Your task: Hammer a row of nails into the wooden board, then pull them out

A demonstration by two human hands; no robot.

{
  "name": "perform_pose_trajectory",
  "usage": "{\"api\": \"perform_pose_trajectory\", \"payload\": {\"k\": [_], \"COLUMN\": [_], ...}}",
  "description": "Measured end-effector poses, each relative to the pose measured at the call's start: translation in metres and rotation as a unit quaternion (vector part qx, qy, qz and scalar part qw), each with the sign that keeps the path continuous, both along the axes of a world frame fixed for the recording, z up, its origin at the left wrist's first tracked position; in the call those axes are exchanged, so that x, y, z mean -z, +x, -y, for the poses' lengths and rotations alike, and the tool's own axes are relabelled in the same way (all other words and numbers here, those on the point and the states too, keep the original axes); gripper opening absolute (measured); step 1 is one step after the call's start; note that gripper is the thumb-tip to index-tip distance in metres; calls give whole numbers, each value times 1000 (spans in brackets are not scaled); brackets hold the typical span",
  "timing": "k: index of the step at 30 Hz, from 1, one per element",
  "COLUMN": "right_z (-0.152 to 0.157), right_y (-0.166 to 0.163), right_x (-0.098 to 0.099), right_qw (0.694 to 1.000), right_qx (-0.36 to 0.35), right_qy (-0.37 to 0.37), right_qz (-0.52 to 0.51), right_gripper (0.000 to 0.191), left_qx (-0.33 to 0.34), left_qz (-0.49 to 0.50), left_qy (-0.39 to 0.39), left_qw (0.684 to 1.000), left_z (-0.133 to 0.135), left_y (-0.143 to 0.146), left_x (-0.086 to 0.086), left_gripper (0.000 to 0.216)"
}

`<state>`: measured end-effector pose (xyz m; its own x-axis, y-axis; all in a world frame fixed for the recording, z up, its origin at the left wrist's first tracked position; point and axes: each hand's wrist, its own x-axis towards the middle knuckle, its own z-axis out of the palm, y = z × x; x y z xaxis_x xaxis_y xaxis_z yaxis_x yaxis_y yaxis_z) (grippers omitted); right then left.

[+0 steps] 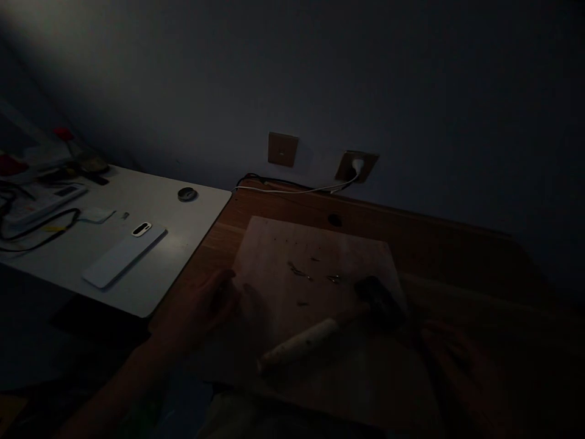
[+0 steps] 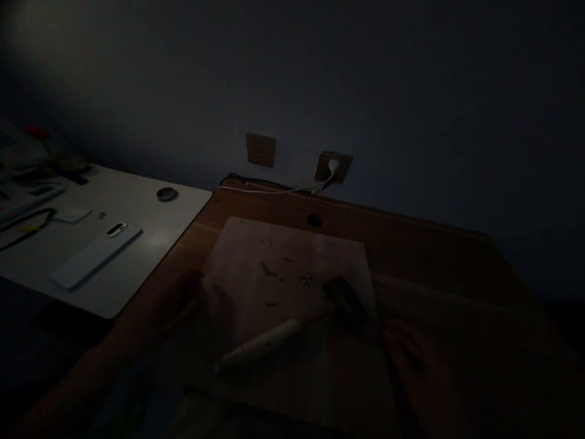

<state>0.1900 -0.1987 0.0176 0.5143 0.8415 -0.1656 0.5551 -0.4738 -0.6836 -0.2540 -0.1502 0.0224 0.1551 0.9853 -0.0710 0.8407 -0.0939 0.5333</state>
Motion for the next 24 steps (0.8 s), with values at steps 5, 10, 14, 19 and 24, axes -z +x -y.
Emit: {"api": "perform_pose_trajectory", "payload": {"k": [5,10,14,19,24], "right_z": [26,36,51,67,47], "right_y": [38,41,21,-33,-77], "right_x": [3,5,3,10,16], "right_qw": [997,994,986,994,977], "right_qx": [63,99,142,-56,-210], "right_qy": [-30,-15,17,79,0], "right_qz": [17,35,86,55,30], "right_gripper": [42,42,53,52,51], "left_qx": [43,71,115,191,401], "left_qz": [-41,-98,-181,-154,-86], "left_qy": [12,54,78,197,208], "left_qw": [998,991,974,949,888], "left_z": [10,-4,-19,-26,-27], "left_y": [28,35,29,44,92], "left_x": [11,0,-4,-2,-12], "left_gripper": [39,33,25,26,20]}}
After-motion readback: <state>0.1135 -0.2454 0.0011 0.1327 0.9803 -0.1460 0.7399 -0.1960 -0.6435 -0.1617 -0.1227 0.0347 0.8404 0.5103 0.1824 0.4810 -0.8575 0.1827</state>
